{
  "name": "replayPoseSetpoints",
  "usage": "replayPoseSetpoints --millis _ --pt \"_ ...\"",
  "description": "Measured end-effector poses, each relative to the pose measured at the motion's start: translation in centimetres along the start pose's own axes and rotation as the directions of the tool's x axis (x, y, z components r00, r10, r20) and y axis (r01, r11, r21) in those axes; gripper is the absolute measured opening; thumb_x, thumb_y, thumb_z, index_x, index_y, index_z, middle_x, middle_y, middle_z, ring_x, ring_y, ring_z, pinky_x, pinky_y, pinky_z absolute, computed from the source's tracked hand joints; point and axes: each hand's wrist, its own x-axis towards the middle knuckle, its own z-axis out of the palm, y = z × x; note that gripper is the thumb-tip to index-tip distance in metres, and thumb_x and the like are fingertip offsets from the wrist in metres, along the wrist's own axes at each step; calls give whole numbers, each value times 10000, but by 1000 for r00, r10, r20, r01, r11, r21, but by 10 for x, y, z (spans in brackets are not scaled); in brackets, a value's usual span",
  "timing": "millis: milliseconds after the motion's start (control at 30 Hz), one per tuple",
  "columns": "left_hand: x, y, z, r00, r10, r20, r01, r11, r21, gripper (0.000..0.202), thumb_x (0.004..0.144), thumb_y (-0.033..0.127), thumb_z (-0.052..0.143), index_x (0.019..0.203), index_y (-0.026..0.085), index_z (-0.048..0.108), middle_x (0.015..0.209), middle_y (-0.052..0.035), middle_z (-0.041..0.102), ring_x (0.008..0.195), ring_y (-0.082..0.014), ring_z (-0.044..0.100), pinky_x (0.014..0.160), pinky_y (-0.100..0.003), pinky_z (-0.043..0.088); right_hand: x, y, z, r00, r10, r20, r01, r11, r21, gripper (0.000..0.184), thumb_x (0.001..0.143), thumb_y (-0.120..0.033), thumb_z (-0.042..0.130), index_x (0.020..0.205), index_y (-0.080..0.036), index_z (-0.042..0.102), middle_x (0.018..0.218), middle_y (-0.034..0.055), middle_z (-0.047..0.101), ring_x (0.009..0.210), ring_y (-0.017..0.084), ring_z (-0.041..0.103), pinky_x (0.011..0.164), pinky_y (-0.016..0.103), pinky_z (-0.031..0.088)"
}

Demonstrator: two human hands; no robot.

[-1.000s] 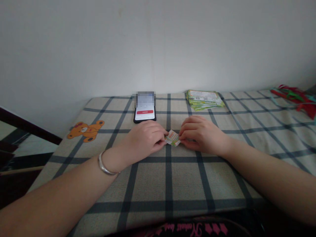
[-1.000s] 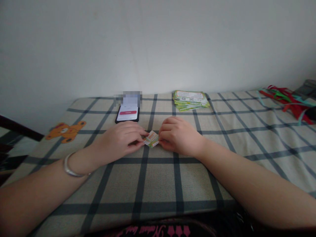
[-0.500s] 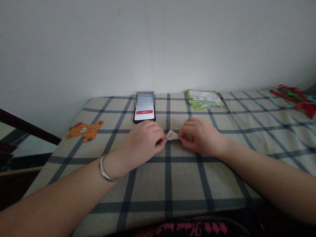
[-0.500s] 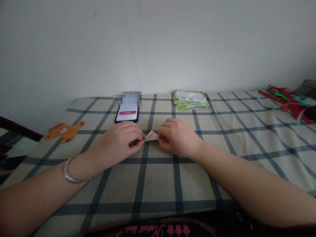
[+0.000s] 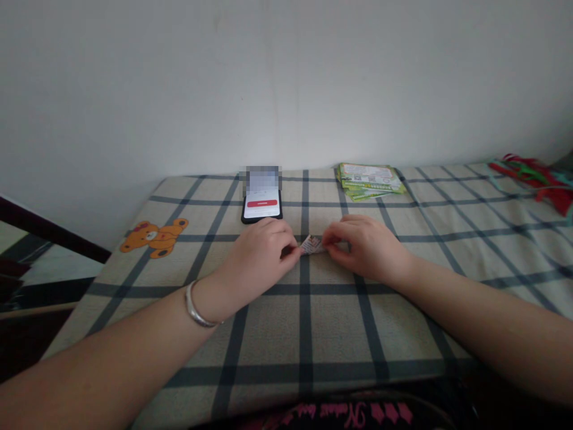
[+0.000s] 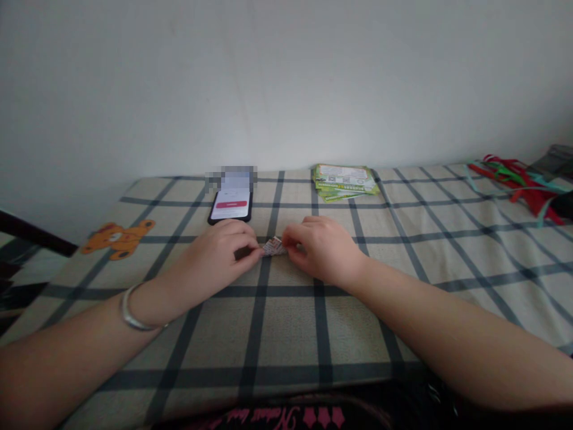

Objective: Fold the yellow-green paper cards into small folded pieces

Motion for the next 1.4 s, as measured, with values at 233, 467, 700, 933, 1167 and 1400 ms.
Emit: replayPoseSetpoints --millis 233,467,700,933,1167,1400 --pt "1 -2 3 998 -62 -14 61 997 -54 181 860 247 629 708 155 668 860 -48 593 842 -192 559 771 -347 467 -1 0 2 1000 -5 -26 4 1000 -25 139 818 -172 598 854 -212 727 762 17 708 738 167 612 667 279 419" --pt "1 -2 4 997 -72 -13 72 996 -51 189 855 264 637 699 162 667 837 -45 589 834 -195 553 758 -345 457 -1 0 2 999 -36 -27 36 999 -15 135 851 -220 619 875 -216 751 789 12 722 757 165 617 681 281 431" --pt "2 -2 6 996 -91 -18 90 995 -39 165 834 252 655 699 158 661 844 -46 588 842 -202 547 763 -354 455 -1 -1 -1 996 -80 36 82 995 -60 155 882 -279 611 852 -222 752 762 21 685 780 179 590 682 294 409" --pt "2 -1 6 994 -112 -11 112 994 -7 185 837 282 652 695 163 645 861 -48 572 850 -205 537 765 -356 450 0 -2 -1 995 -85 60 91 991 -101 179 896 -282 589 851 -205 745 765 33 665 799 186 569 684 305 390" --pt "2 -1 6 995 -100 -2 100 994 32 202 867 277 607 703 162 632 857 -46 572 870 -208 528 788 -365 455 0 -3 1 996 -77 47 82 988 -129 173 895 -284 592 838 -218 741 744 22 650 763 179 547 661 304 366" --pt "0 1 6 994 -108 -14 109 993 47 130 859 257 606 908 149 659 953 -74 561 912 -225 551 839 -402 491 -1 -4 2 998 -43 35 47 993 -110 188 907 -291 577 884 -212 746 782 46 673 822 202 553 679 309 394"
